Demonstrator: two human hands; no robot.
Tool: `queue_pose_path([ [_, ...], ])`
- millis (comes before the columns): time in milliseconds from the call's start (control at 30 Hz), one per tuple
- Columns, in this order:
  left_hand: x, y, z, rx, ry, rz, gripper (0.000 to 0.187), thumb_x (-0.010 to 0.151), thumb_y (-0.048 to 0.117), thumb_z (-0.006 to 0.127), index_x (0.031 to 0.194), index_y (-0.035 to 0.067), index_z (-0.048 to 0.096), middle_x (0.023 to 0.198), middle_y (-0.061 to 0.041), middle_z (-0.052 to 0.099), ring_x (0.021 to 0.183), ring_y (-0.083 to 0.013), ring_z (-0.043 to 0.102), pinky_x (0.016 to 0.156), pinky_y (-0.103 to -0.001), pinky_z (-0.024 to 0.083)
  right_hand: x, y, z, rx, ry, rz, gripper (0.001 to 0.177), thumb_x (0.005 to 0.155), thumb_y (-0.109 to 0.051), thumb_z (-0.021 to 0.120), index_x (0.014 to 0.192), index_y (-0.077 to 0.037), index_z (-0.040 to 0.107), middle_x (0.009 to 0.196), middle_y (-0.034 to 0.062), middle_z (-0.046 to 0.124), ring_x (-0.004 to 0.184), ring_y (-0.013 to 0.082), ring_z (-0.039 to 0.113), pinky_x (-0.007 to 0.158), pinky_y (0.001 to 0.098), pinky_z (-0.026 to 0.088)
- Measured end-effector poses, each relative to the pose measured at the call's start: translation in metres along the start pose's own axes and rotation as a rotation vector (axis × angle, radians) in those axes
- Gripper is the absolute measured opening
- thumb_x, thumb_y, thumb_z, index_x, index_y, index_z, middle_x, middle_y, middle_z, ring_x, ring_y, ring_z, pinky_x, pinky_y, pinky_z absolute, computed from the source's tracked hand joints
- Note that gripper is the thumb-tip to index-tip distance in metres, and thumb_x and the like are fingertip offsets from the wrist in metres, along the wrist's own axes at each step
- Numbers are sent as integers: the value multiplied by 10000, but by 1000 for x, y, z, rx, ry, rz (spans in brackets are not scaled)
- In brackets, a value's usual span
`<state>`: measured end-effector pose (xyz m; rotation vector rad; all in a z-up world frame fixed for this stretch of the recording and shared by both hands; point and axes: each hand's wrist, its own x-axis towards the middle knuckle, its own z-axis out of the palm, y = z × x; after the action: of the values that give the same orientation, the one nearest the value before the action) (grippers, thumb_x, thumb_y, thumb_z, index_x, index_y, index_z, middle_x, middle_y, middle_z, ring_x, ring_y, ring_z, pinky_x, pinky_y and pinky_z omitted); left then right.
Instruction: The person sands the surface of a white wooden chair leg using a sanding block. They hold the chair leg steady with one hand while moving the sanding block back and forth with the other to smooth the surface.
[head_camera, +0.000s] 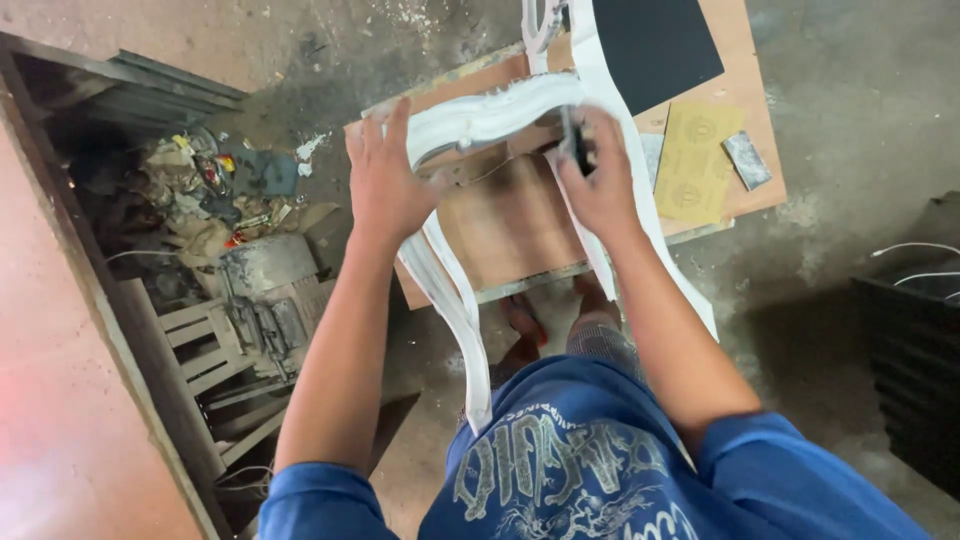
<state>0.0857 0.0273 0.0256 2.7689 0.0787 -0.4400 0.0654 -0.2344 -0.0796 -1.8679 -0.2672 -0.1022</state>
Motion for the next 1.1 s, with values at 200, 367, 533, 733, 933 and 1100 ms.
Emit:
queue_pose_path([
  [200, -2, 6, 2, -117, 29, -70, 730, 827, 152, 597, 1528, 190, 397, 1538, -164, 361, 1388, -441, 261, 695, -547, 544, 12, 21, 56, -119, 150, 226, 535, 1066, -114, 500, 1586, -79, 380, 1651, 198, 342, 1560, 343, 301, 1293, 460, 227],
  [367, -2, 5, 2, -80, 15, -76, 709, 846, 156, 583, 1527, 174, 387, 1567, -210, 324, 1335, -477, 315, 806, -567, 513, 3, -6, 84, -49, 24, 34, 639, 1074, -25, 454, 1649, -258, 301, 1745, 77, 187, 1636, 336, 228, 1345, 577, 216],
  [533, -2, 10, -2, -65, -18, -90, 739, 845, 105, 603, 1539, 171, 360, 1584, -236, 289, 1373, -504, 278, 804, -580, 520, 9, 7, 85, -9, 270, 232, 664, 1048, -68, 437, 1667, -207, 243, 1755, 18, 116, 1643, 261, 157, 1271, 484, 297],
  [733, -5, 6, 1, -28, -24, -95, 723, 847, 68, 613, 1522, 159, 372, 1543, -213, 324, 1293, -477, 333, 774, -559, 527, -10, 41, 101, -64, 229, 171, 827, 964, -1, 447, 1690, -288, 173, 1784, -2, 19, 1669, 349, 219, 952, 483, 464],
  [933, -5, 10, -1, -28, -33, -98, 740, 834, 42, 578, 1531, 156, 357, 1566, -226, 301, 1319, -483, 314, 810, -561, 519, 4, 36, 148, -49, 380, 158, 883, 1038, 60, 508, 1675, -297, 12, 1776, 46, -73, 1621, 308, 197, 1014, 319, 264],
  [1100, -1, 12, -2, -4, -7, -96, 712, 853, 61, 620, 1511, 184, 378, 1526, -204, 341, 1282, -458, 354, 776, -528, 542, 19, 76, 140, -118, 613, -6, 760, 1104, -15, 484, 1707, -289, 112, 1788, 38, 8, 1684, 332, 91, 1039, 354, 674],
])
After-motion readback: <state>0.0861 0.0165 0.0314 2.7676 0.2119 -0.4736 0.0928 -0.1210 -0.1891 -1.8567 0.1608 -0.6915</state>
